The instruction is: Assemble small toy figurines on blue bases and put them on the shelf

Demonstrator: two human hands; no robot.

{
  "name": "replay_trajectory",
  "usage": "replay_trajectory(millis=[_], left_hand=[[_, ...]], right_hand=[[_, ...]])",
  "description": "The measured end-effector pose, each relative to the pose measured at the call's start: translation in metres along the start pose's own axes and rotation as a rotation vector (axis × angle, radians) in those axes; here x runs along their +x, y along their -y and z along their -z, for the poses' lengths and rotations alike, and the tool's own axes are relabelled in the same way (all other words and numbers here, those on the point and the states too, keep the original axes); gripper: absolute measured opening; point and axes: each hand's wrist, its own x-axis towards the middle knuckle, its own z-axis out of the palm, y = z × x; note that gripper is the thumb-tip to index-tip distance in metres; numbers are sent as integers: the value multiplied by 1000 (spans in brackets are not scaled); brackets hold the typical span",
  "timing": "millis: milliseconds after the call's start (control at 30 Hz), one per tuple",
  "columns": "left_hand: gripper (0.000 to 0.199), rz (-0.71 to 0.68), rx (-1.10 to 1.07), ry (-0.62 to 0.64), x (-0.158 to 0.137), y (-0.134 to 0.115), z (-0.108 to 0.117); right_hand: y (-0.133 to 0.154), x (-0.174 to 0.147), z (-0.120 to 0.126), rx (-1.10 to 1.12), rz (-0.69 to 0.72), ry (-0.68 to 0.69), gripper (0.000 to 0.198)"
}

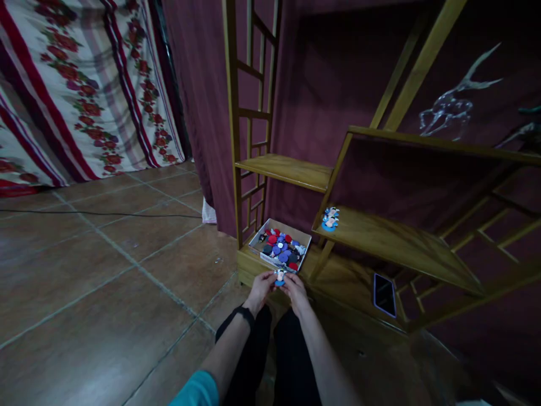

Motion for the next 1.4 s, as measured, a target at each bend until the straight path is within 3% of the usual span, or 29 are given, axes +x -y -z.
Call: replay_trajectory(millis=[567, 1400], left_hand=[[26, -52, 36, -29, 2, 4, 0], [15, -85, 151, -45, -6, 5, 4]], right_hand=[[-4, 5, -3, -47, 12, -65, 31], [-2, -7, 0, -19, 97, 4, 31]])
